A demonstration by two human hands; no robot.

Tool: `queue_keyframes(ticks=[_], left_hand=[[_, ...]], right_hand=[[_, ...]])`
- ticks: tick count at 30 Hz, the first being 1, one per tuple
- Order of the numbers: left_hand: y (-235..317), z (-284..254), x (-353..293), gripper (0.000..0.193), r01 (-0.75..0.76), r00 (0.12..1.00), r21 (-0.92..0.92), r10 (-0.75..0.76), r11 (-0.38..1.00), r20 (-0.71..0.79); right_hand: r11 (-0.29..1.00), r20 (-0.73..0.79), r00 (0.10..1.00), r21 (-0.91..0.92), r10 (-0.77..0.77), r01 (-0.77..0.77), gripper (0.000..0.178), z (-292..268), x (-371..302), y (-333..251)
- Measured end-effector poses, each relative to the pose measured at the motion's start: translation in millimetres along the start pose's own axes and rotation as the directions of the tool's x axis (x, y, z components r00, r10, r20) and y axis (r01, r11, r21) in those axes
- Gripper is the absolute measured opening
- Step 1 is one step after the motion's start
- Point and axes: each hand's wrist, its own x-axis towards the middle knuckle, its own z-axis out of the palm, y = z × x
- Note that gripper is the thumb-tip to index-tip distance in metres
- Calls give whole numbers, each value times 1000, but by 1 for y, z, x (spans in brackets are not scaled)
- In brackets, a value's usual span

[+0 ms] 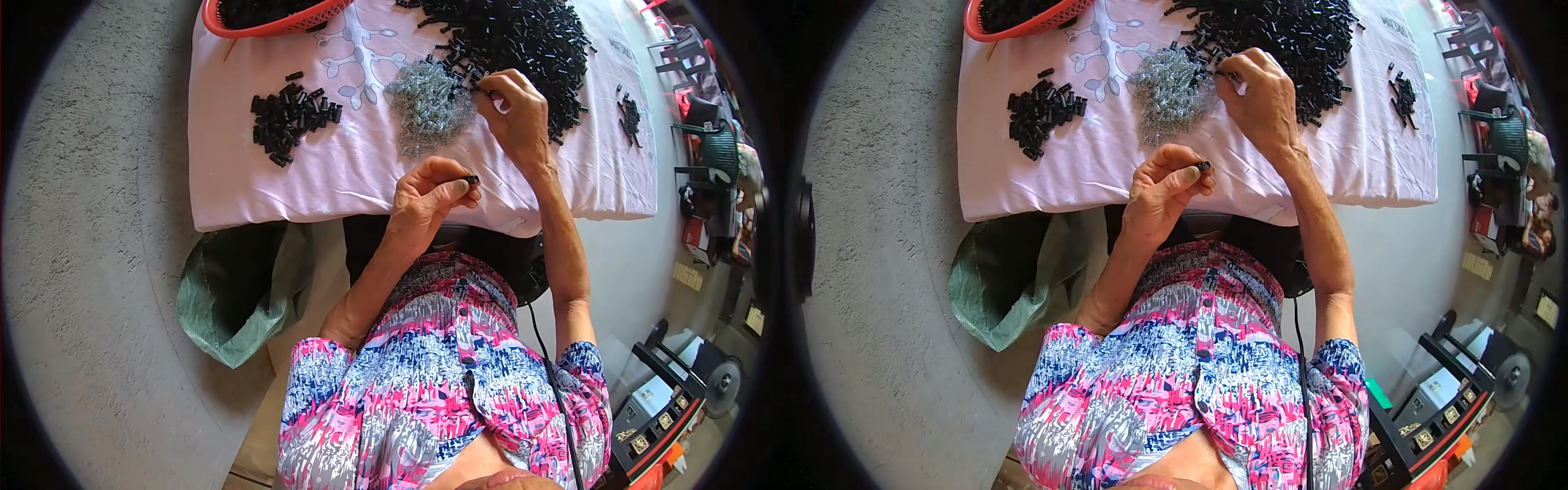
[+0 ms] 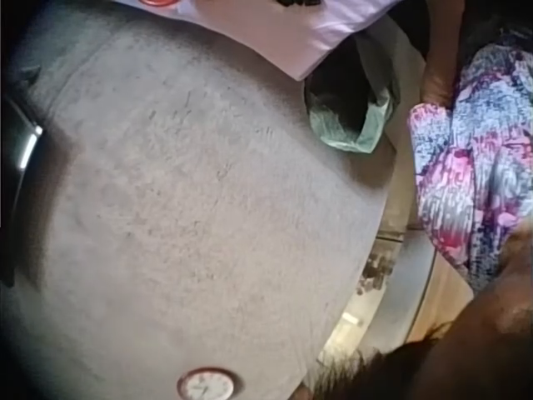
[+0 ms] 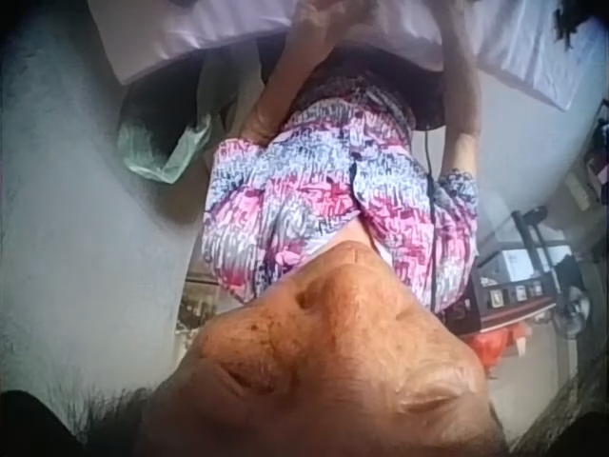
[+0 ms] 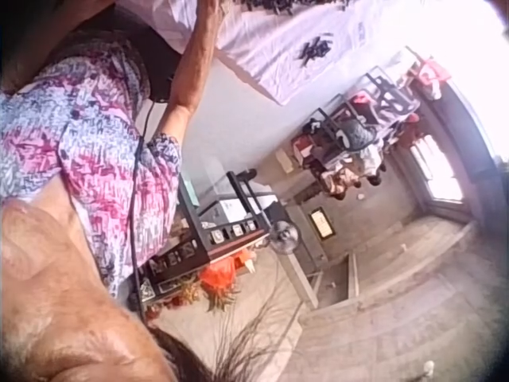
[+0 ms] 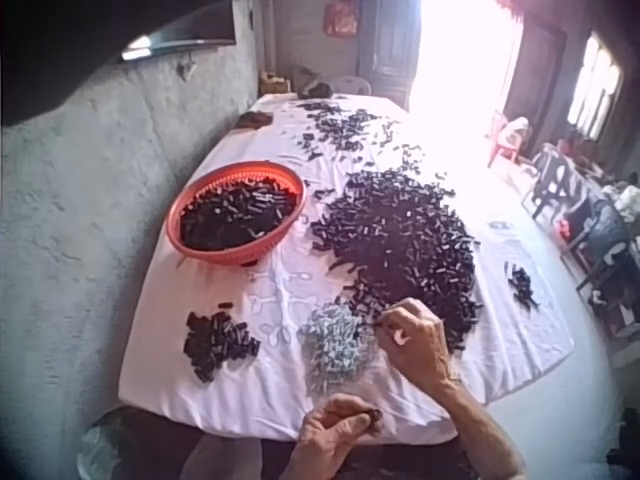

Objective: Manually assembling small black plastic components on a workshop table.

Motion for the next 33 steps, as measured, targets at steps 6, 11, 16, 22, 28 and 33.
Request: queue_keyframes(ticks=[6,11,16,22,28,33], left_hand=[[-1,-2,1,15,9,1000,1,-9,1000,-14],[0,-3,3,17,15,1000,76,-16,997,14],[-5,3,2,18,58,998,129,-60,990,14],[-8,13,-5,19,68,997,209,-76,976,33],[-7,18,-10,19,27,999,349,-38,937,27],[-4,27,-12,16,-57,998,512,29,857,62]], right_hand=[[563,237,885,698,401,-442,20,-31,-35,-15],[165,379,802,852,461,-497,18,-49,-73,-18],[9,414,801,887,432,-463,16,-57,-99,-25],[246,284,847,872,450,-423,13,-63,-117,-47],[464,171,918,820,358,-334,14,-62,-123,-55],[501,151,944,817,295,-287,22,-58,-129,-53]])
